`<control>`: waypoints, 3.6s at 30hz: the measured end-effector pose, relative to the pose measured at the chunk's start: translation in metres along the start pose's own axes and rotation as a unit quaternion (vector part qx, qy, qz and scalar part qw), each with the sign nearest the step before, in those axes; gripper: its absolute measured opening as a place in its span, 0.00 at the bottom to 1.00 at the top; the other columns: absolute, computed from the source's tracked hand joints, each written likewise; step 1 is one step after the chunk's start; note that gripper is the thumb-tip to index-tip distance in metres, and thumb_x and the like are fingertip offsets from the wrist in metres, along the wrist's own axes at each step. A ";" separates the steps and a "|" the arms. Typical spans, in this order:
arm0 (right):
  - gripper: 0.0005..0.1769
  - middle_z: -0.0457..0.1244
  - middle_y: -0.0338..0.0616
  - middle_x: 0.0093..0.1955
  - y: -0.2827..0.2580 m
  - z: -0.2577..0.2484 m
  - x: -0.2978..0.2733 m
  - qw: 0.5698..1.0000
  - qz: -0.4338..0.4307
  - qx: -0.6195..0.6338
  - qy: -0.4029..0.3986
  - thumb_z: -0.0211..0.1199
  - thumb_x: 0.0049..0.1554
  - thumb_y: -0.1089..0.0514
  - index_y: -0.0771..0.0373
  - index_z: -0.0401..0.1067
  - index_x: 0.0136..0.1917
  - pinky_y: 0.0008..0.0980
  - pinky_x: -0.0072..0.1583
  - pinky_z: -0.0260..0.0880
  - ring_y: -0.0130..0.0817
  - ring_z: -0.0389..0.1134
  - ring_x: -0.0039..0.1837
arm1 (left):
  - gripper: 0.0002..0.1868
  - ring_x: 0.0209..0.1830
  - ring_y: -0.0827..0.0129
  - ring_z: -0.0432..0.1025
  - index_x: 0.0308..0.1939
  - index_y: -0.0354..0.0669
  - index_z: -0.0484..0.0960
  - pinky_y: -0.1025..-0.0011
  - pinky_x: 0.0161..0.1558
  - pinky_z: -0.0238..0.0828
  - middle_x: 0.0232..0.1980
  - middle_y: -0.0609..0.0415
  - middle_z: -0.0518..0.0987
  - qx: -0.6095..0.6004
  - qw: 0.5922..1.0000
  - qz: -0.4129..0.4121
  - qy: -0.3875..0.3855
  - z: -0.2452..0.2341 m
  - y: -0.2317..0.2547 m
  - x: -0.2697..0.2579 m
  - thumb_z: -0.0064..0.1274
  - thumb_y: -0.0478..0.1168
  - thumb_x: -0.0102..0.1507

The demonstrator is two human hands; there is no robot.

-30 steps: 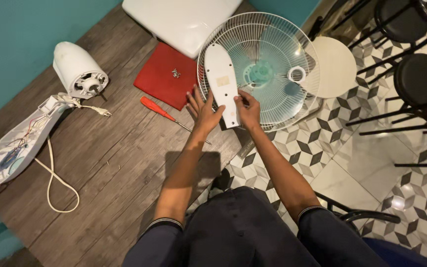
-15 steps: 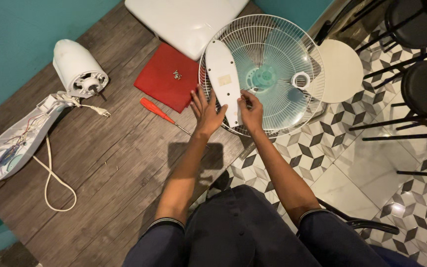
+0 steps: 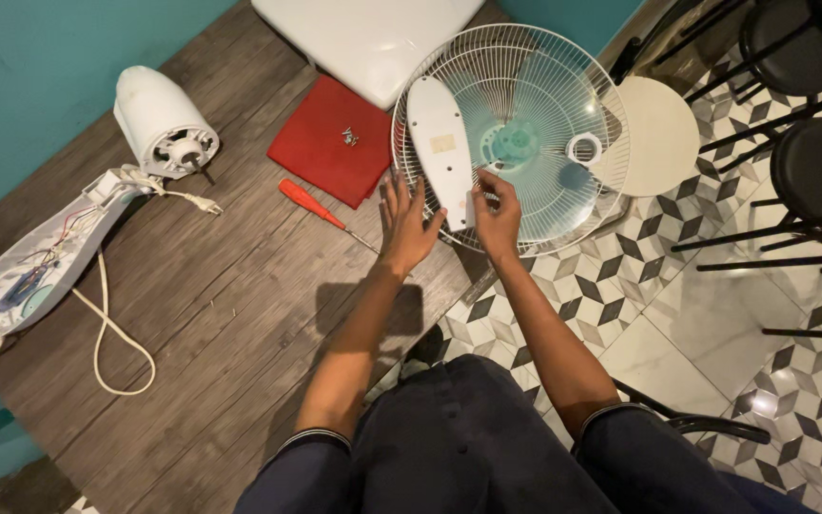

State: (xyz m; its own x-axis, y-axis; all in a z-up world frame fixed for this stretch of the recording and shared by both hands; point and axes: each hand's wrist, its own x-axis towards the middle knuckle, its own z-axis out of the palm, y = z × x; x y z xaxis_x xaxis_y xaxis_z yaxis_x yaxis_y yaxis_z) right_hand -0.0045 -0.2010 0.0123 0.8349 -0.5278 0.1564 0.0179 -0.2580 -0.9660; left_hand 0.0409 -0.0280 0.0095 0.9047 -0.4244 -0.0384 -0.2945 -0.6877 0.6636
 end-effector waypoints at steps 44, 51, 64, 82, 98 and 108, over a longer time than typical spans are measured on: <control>0.13 0.67 0.52 0.58 -0.089 0.263 -0.277 0.926 -0.225 -0.159 -0.258 0.69 0.59 0.58 0.64 0.77 0.56 0.45 0.65 0.65 0.52 0.65 0.64 | 0.39 0.84 0.45 0.37 0.79 0.38 0.55 0.42 0.78 0.34 0.83 0.38 0.45 0.184 0.973 -0.089 0.107 -0.200 -0.246 -0.337 0.48 0.54 0.69; 0.12 0.68 0.50 0.50 -0.107 0.302 -0.273 0.922 -0.192 -0.172 -0.288 0.73 0.54 0.58 0.63 0.79 0.51 0.43 0.55 0.71 0.50 0.70 0.54 | 0.40 0.84 0.49 0.40 0.79 0.38 0.54 0.47 0.78 0.39 0.84 0.44 0.46 0.170 0.976 -0.120 0.066 -0.215 -0.260 -0.334 0.48 0.53 0.69; 0.08 0.68 0.51 0.48 -0.105 0.330 -0.275 0.926 -0.171 -0.194 -0.274 0.72 0.54 0.61 0.62 0.78 0.47 0.43 0.52 0.72 0.49 0.71 0.51 | 0.40 0.84 0.53 0.42 0.78 0.35 0.55 0.45 0.79 0.35 0.83 0.45 0.50 0.184 0.974 -0.103 0.088 -0.210 -0.278 -0.319 0.47 0.54 0.70; 0.08 0.68 0.52 0.47 -0.109 0.367 -0.264 0.917 -0.194 -0.194 -0.289 0.68 0.57 0.62 0.61 0.81 0.51 0.44 0.54 0.71 0.51 0.70 0.53 | 0.41 0.85 0.56 0.39 0.80 0.38 0.51 0.47 0.80 0.31 0.85 0.48 0.47 0.202 0.969 -0.131 0.055 -0.211 -0.273 -0.319 0.43 0.56 0.70; 0.07 0.70 0.40 0.44 -0.120 0.327 -0.275 0.929 -0.011 -0.015 -0.370 0.63 0.61 0.63 0.63 0.77 0.53 0.26 0.48 0.69 0.23 0.68 0.43 | 0.39 0.80 0.57 0.55 0.78 0.45 0.60 0.54 0.77 0.47 0.81 0.49 0.58 -0.164 0.941 -0.292 0.052 -0.243 -0.261 -0.302 0.25 0.63 0.69; 0.08 0.69 0.42 0.47 -0.236 0.277 -0.296 0.907 -0.133 -0.005 -0.400 0.68 0.58 0.63 0.64 0.79 0.52 0.27 0.46 0.68 0.26 0.67 0.43 | 0.53 0.82 0.53 0.54 0.79 0.35 0.57 0.57 0.77 0.49 0.81 0.43 0.60 -0.846 0.526 -0.082 0.022 -0.257 -0.194 -0.286 0.18 0.75 0.68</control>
State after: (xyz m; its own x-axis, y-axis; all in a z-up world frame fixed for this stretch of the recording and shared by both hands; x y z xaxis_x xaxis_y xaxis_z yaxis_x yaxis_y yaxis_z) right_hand -0.1032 0.2404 0.1373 0.9339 0.3086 0.1805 0.2754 -0.2989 -0.9137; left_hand -0.0818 0.3782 0.0834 0.8920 -0.4023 -0.2060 0.4516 0.8121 0.3696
